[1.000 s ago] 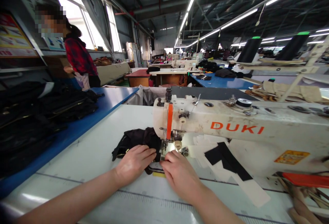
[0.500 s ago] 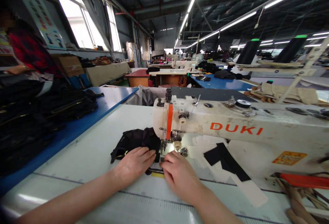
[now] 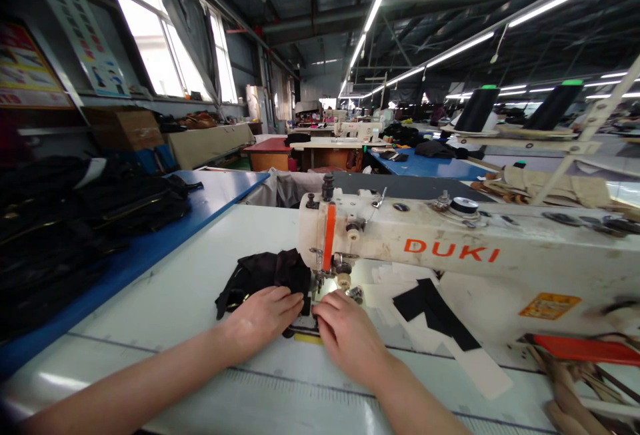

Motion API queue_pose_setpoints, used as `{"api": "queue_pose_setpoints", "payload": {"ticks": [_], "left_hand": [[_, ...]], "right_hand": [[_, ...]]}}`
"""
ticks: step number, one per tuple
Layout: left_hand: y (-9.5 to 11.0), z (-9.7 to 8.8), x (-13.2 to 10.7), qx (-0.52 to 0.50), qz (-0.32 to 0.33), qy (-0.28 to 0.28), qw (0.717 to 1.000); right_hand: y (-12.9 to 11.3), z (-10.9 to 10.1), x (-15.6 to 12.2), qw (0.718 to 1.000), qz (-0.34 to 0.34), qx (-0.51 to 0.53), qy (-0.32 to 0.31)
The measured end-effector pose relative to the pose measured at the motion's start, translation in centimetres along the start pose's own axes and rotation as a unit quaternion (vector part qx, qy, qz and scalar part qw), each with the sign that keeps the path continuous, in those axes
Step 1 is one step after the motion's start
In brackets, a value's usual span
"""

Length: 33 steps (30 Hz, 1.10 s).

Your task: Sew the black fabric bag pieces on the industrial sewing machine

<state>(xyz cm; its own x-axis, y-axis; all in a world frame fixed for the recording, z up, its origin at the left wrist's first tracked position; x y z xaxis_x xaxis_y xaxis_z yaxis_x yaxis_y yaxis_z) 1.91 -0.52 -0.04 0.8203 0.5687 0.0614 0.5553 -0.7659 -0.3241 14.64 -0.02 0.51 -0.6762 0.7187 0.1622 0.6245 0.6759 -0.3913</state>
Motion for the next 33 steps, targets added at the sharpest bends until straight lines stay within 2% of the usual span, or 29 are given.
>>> {"api": "queue_pose_setpoints", "payload": {"ticks": [4, 9, 13, 19, 25, 33], "left_hand": [[-0.4, -0.8, -0.4, -0.045, 0.005, -0.030, 0.999], [-1.1, -2.2, -0.6, -0.107, 0.035, -0.037, 0.993], [-1.2, -1.4, -0.1, -0.087, 0.052, -0.032, 0.994], [-0.8, -0.2, -0.6, -0.036, 0.015, 0.015, 0.999], [-0.7, -0.5, 0.3, -0.028, -0.008, 0.009, 1.000], [-0.9, -0.6, 2.3, -0.040, -0.003, 0.000, 0.999]], "right_hand": [[-0.5, 0.3, 0.2, 0.999, -0.011, -0.037, -0.023], [-0.8, 0.4, 0.2, 0.996, -0.010, -0.080, -0.036], [-0.9, 0.2, 0.2, 0.996, -0.010, -0.082, -0.030], [-1.0, 0.1, 0.2, 0.997, -0.019, -0.075, -0.017], [-0.3, -0.3, 0.1, 0.997, -0.010, -0.079, -0.002], [0.9, -0.7, 0.1, 0.995, 0.026, -0.098, 0.004]]}}
Point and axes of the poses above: each hand's wrist, its own x-axis towards the middle knuckle, its own z-axis out of the palm, y = z × x, the point moved 6 cm from there along x, towards the middle knuckle, and after that the axes turned 12 degrees about -y, right-handed, at the moved point
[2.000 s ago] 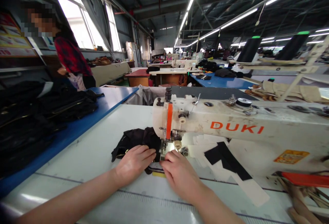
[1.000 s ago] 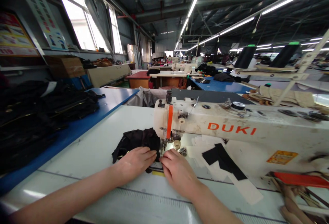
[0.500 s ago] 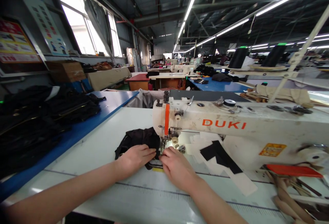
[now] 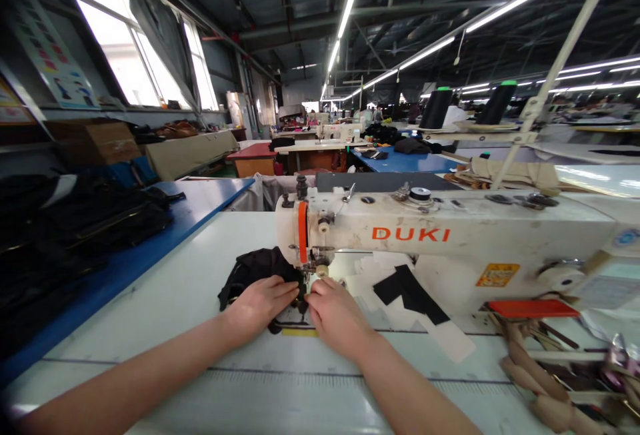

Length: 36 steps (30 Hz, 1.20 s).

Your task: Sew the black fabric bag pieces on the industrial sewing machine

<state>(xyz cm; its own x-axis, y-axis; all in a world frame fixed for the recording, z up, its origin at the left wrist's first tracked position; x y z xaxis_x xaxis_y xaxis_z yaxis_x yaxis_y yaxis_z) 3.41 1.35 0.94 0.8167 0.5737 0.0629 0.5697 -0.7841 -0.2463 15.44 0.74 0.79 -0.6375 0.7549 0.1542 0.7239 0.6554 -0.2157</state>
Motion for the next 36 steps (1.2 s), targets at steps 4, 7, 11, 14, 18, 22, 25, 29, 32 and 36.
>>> {"api": "queue_pose_setpoints", "payload": {"ticks": [4, 7, 11, 14, 18, 22, 25, 29, 32, 36], "left_hand": [[-0.3, 0.7, 0.5, 0.002, 0.011, 0.003, 1.000], [-0.7, 1.1, 0.7, 0.002, 0.017, 0.019, 1.000], [-0.7, 1.2, 0.5, -0.005, 0.017, 0.027, 0.999], [-0.3, 0.8, -0.2, -0.017, 0.019, 0.034, 0.999], [0.4, 0.3, -1.1, -0.023, 0.017, 0.035, 0.999], [0.6, 0.1, -1.2, -0.029, 0.012, 0.034, 0.999], [0.5, 0.1, -1.0, -0.029, 0.008, 0.027, 0.999], [0.3, 0.1, -0.5, -0.024, 0.008, 0.023, 0.999], [-0.1, 0.2, 0.1, -0.026, 0.012, 0.022, 0.999], [-0.6, 0.5, 0.7, -0.020, 0.020, 0.018, 0.999]], "right_hand": [[0.5, 0.1, 0.1, 1.000, 0.018, -0.006, 0.001], [0.6, 0.1, 0.1, 1.000, 0.019, -0.010, 0.003], [0.6, 0.2, 0.2, 1.000, 0.024, -0.014, 0.002], [0.3, 0.2, 0.1, 1.000, 0.011, -0.004, 0.006], [0.0, 0.3, 0.1, 1.000, 0.005, 0.007, 0.012], [0.0, 0.4, 0.2, 1.000, 0.021, -0.001, 0.008], [0.1, 0.3, 0.3, 0.999, 0.032, -0.012, 0.003], [0.2, 0.2, 0.3, 0.999, 0.038, -0.026, 0.008], [0.2, 0.2, 0.3, 0.999, 0.034, -0.032, 0.013], [0.4, 0.2, 0.3, 0.999, 0.036, -0.038, 0.015]]}}
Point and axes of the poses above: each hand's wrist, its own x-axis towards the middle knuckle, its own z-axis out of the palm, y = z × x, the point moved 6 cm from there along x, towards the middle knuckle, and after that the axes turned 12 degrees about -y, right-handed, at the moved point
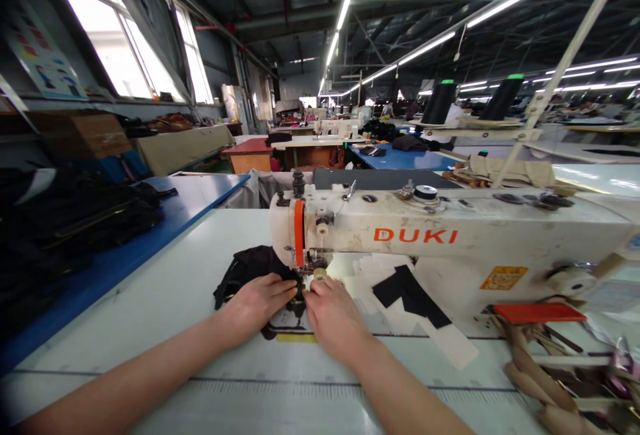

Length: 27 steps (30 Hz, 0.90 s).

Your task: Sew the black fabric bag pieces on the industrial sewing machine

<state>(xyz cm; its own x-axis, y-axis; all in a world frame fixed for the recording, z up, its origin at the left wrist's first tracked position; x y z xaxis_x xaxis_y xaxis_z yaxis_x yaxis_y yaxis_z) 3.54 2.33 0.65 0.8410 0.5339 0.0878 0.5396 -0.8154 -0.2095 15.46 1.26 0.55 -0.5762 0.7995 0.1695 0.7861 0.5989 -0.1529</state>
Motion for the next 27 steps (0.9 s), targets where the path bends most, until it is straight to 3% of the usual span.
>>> {"api": "queue_pose_setpoints", "payload": {"ticks": [27], "left_hand": [[-0.21, 0.82, 0.23, -0.020, -0.035, -0.013, 0.999]], "right_hand": [[0.15, 0.34, -0.28, 1.000, 0.010, 0.000, -0.023]]}}
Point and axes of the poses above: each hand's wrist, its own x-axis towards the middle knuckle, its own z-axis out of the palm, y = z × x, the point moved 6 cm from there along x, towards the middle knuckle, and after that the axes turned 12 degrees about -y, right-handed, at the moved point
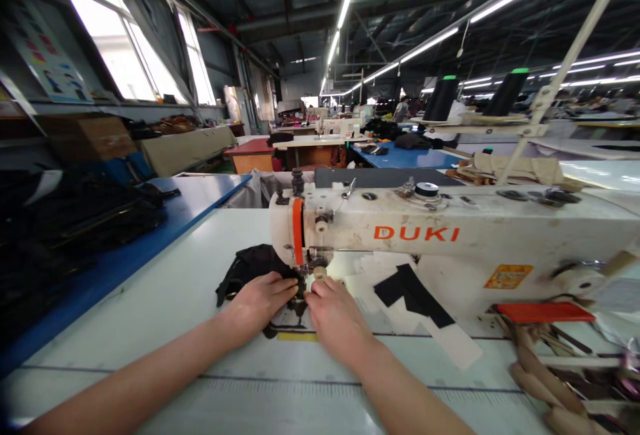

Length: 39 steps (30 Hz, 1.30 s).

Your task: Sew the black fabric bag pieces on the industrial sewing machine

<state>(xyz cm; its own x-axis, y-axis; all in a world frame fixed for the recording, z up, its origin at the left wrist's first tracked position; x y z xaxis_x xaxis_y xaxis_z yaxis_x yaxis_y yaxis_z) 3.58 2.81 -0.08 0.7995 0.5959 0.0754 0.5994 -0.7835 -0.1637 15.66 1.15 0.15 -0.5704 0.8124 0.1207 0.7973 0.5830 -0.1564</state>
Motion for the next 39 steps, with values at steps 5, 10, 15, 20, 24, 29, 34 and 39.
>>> {"api": "queue_pose_setpoints", "payload": {"ticks": [5, 10, 15, 20, 24, 29, 34, 39], "left_hand": [[-0.1, -0.2, 0.2, 0.003, 0.002, -0.006, 1.000], [-0.6, 0.1, 0.6, 0.012, -0.002, -0.011, 1.000], [-1.4, 0.8, 1.3, 0.013, -0.008, -0.007, 1.000], [-1.5, 0.8, 1.7, 0.019, -0.026, -0.011, 0.999], [-1.4, 0.9, 1.8, 0.025, -0.027, -0.016, 0.999], [-1.5, 1.0, 1.8, 0.006, -0.023, -0.016, 1.000], [-1.5, 0.8, 2.0, 0.002, -0.027, -0.015, 1.000], [-1.3, 0.0, 1.3, 0.013, -0.042, -0.018, 0.999]], "right_hand": [[0.1, -0.1, 0.0, 1.000, 0.006, -0.004, 0.007], [0.1, -0.3, -0.1, 1.000, 0.011, -0.001, 0.014], [0.2, -0.5, -0.3, 0.999, 0.015, 0.014, 0.027], [0.6, -0.6, -0.4, 0.998, 0.018, 0.035, 0.041], [0.7, -0.6, -0.4, 0.998, 0.016, 0.044, 0.045], [0.7, -0.5, -0.4, 0.998, 0.011, 0.048, 0.049], [0.8, -0.4, -0.2, 0.998, 0.009, 0.045, 0.047], [0.6, -0.4, -0.3, 0.998, 0.003, 0.046, 0.050]]}}
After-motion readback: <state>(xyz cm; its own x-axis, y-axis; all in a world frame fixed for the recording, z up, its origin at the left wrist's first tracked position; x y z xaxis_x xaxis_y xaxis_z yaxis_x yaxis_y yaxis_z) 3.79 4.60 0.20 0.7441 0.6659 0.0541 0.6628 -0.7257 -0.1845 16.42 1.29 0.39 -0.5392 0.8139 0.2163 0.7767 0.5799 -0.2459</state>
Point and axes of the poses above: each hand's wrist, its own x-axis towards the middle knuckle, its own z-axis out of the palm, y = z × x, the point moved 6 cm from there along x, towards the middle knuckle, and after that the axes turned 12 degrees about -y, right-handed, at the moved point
